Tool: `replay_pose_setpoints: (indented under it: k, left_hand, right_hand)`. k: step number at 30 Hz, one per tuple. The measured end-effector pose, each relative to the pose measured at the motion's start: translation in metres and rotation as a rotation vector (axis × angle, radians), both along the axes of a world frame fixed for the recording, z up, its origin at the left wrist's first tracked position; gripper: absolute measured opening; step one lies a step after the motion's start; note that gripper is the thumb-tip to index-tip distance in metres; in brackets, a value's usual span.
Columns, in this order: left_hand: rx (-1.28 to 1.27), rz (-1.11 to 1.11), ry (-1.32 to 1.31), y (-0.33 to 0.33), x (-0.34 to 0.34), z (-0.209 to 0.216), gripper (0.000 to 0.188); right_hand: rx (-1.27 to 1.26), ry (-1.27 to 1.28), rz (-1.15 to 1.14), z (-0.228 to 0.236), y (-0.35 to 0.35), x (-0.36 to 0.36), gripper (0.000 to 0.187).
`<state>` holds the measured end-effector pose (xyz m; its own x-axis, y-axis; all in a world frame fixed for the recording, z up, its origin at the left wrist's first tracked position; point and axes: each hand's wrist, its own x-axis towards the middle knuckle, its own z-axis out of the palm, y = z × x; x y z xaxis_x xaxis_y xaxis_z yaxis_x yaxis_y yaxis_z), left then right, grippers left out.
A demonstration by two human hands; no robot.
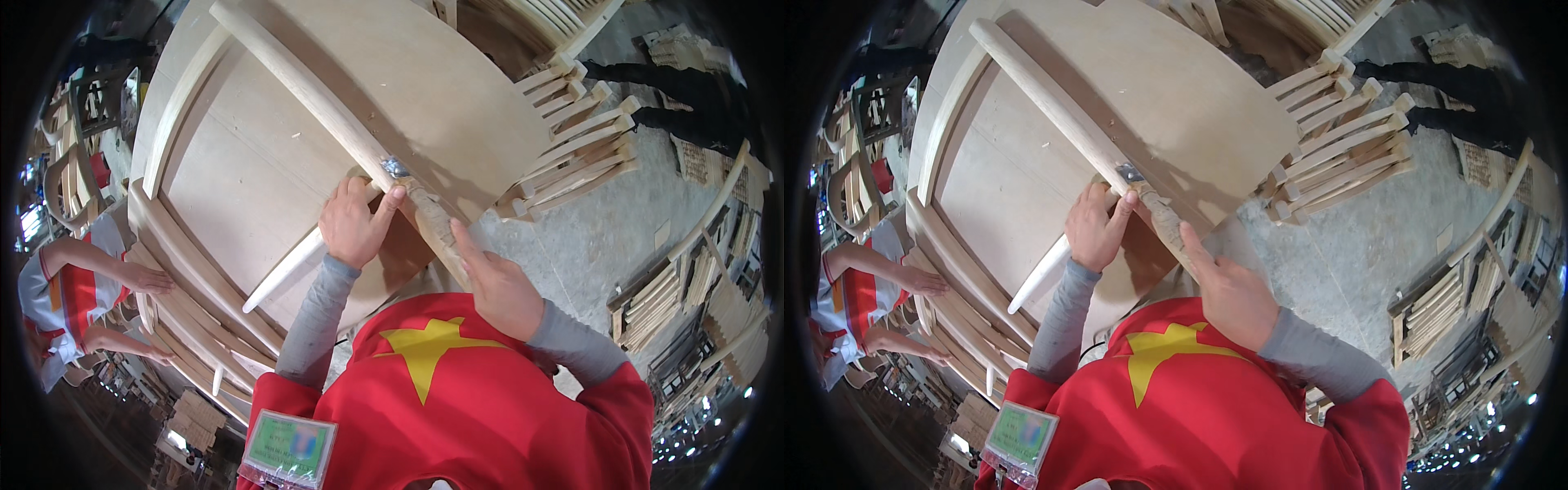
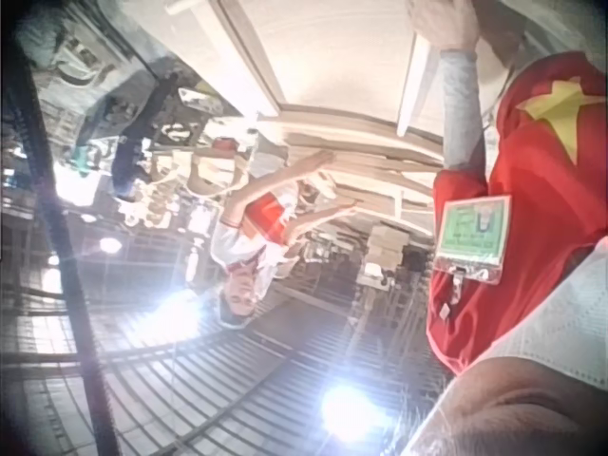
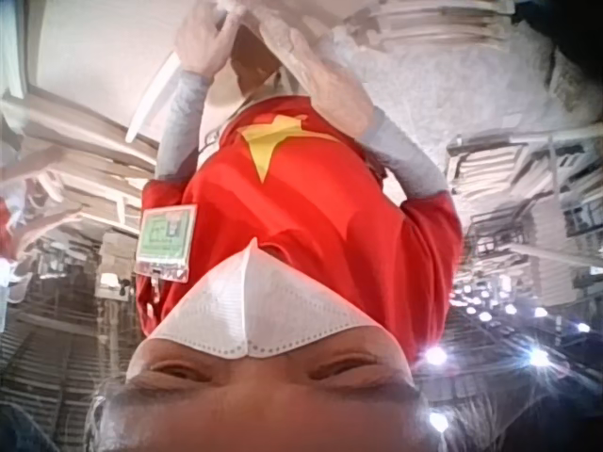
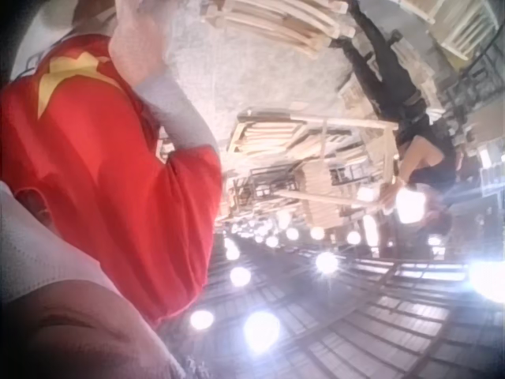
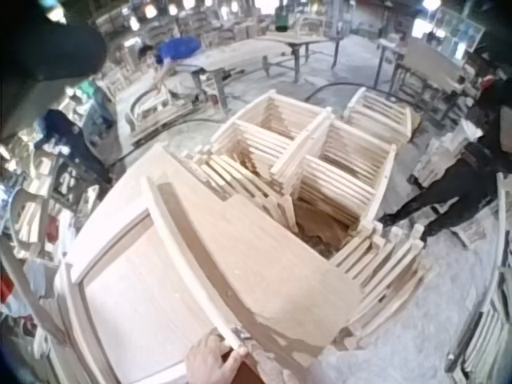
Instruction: The person wipes wooden chair frames with a white cloth, moving between stacks of chairs in a workshop. They lift and reposition chairs to access different surfaces, then place them back in stacks. The person also handles loose wooden slats and a chair seat, wiping them with the cloth.
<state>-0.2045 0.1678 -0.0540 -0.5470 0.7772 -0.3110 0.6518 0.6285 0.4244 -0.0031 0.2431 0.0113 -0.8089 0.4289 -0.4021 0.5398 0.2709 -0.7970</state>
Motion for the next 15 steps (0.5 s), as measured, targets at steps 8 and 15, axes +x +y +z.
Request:
replay_pose_setpoints:
  k: [8,15]
  left_hand:
    - [0.053,-0.075,0.079,-0.001,0.002,0.004,0.062]
    - [0.022,-0.067,0.048,0.000,0.002,0.002,0.062]
  right_hand:
    - [-0.139,0.035,0.030,0.007,0.019,0.017,0.051]
    - [0.037,-0.157,0.144,0.017,0.017,0.013,0.062]
